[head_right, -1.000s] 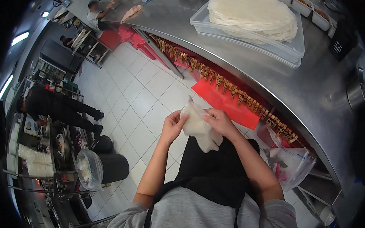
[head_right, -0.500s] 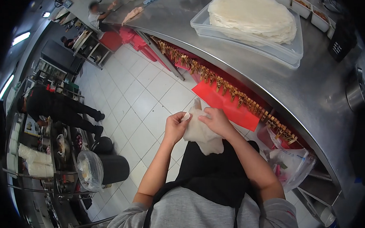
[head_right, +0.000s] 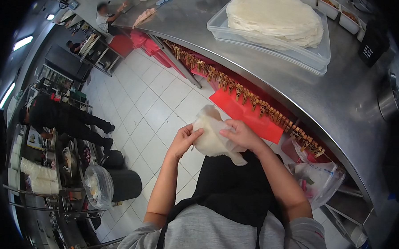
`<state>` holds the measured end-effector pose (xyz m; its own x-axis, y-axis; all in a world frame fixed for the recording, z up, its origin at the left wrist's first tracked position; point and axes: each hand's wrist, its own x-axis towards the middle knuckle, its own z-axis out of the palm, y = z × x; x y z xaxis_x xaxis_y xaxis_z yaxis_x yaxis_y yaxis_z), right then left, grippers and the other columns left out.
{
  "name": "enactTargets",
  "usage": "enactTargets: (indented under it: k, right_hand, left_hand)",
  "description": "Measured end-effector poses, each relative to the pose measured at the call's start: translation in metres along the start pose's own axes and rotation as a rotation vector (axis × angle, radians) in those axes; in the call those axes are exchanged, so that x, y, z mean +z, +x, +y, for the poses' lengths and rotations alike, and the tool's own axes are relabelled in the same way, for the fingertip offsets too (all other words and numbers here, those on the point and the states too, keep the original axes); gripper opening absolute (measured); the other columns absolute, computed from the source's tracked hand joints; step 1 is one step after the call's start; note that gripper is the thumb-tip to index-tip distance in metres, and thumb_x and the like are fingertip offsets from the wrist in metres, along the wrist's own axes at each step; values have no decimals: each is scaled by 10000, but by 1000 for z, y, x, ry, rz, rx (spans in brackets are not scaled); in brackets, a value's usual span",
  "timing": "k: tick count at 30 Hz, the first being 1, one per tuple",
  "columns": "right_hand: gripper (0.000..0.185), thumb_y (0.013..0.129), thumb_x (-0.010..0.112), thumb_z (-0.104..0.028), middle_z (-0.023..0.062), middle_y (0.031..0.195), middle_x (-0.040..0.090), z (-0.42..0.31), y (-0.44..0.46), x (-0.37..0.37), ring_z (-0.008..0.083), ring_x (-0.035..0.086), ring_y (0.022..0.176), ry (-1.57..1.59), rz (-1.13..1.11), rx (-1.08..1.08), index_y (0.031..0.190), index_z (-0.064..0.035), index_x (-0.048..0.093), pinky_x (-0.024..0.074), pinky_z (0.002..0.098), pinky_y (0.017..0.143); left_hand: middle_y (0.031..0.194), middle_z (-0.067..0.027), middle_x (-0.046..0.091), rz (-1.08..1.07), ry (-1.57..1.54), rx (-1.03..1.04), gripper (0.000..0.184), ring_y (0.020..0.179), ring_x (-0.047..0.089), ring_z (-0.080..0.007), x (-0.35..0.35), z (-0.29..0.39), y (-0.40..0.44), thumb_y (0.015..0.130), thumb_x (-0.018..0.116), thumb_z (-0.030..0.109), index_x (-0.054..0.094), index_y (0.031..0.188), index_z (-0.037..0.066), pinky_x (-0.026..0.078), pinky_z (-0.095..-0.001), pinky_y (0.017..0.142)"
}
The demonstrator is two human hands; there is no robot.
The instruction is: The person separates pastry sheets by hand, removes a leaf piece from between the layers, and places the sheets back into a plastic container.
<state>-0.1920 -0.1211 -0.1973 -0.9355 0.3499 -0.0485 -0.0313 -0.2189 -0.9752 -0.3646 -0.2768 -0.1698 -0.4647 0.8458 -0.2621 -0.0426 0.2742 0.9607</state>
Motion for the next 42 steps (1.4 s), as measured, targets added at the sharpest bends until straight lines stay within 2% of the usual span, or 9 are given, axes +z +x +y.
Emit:
enactTargets:
  k: [6, 9, 12, 19, 25, 32, 35, 39, 42]
  right_hand:
    - [310, 864, 653, -249, 64, 915, 609, 2, 5, 7, 129, 569, 874, -244, 102, -257, 1033, 3, 588, 477, 292, 778]
    - [321, 845, 673, -281, 79, 785, 602, -9, 9, 20, 138, 563, 741, -602, 304, -197, 921, 23, 605, 474, 300, 682]
    - [314, 845, 667, -270, 87, 668, 591, -6, 20, 5, 110, 538, 633, -704, 129, -32, 828, 38, 612, 444, 310, 575]
    - [254, 875, 636, -222, -5, 640, 575, 16, 8, -13, 50, 493, 603, -113, 347, -30, 791, 17, 629, 411, 271, 535]
    - [230, 890, 620, -207, -15, 717, 610, -1, -3, -23, 48, 529, 663, -182, 274, -1, 873, 21, 647, 442, 245, 602]
    - [283, 903, 611, -227, 9, 888, 638, -20, -2, 0, 65, 571, 810, -110, -84, -100, 1038, 19, 646, 463, 237, 741]
    - [307, 903, 613, -230, 38, 995, 627, -34, -8, 8, 72, 568, 865, -127, -201, 158, 1075, 25, 629, 464, 242, 763]
    - [289, 879, 644, -267, 29, 836, 634, -29, -2, 5, 107, 593, 792, -29, 1, -154, 999, -4, 640, 471, 254, 727]
    - [234, 840, 690, -210, 6, 753, 614, -46, -3, 13, 87, 582, 753, -388, 105, -162, 908, 6, 632, 464, 242, 688]
  left_hand:
    - [756, -41, 666, 68, 145, 40, 269, 635, 584, -90, 19, -1, 9, 904, 618, 249, 659, 942, -15, 476, -270, 585]
    - [765, -23, 663, 43, 210, 76, 286, 654, 583, -70, 31, -2, 6, 911, 616, 271, 661, 934, -11, 477, -249, 591]
    - [715, -48, 663, 112, 247, 120, 280, 623, 573, -75, 31, 0, 3, 907, 615, 251, 661, 905, -24, 468, -264, 574]
    - [724, -48, 665, 259, 160, 57, 285, 604, 568, -69, 5, -6, -12, 902, 623, 247, 660, 888, -35, 467, -254, 559]
    - [762, -38, 668, 280, 69, 33, 288, 629, 580, -65, -6, -16, -23, 910, 619, 255, 661, 870, -27, 475, -239, 582]
    - [838, -54, 682, -109, 103, -183, 311, 735, 619, -97, -20, 13, -27, 865, 676, 286, 676, 942, -15, 501, -257, 691]
    - [835, -51, 684, -64, 105, -61, 316, 733, 625, -107, -9, 14, -13, 854, 688, 293, 684, 958, -5, 506, -264, 690]
    - [798, -52, 687, -37, 84, -50, 274, 699, 630, -111, 2, 17, -6, 865, 674, 264, 690, 927, -2, 511, -267, 658]
    - [763, -54, 686, -43, 162, -13, 262, 674, 625, -102, 16, 22, -7, 872, 663, 252, 691, 902, -7, 507, -265, 633]
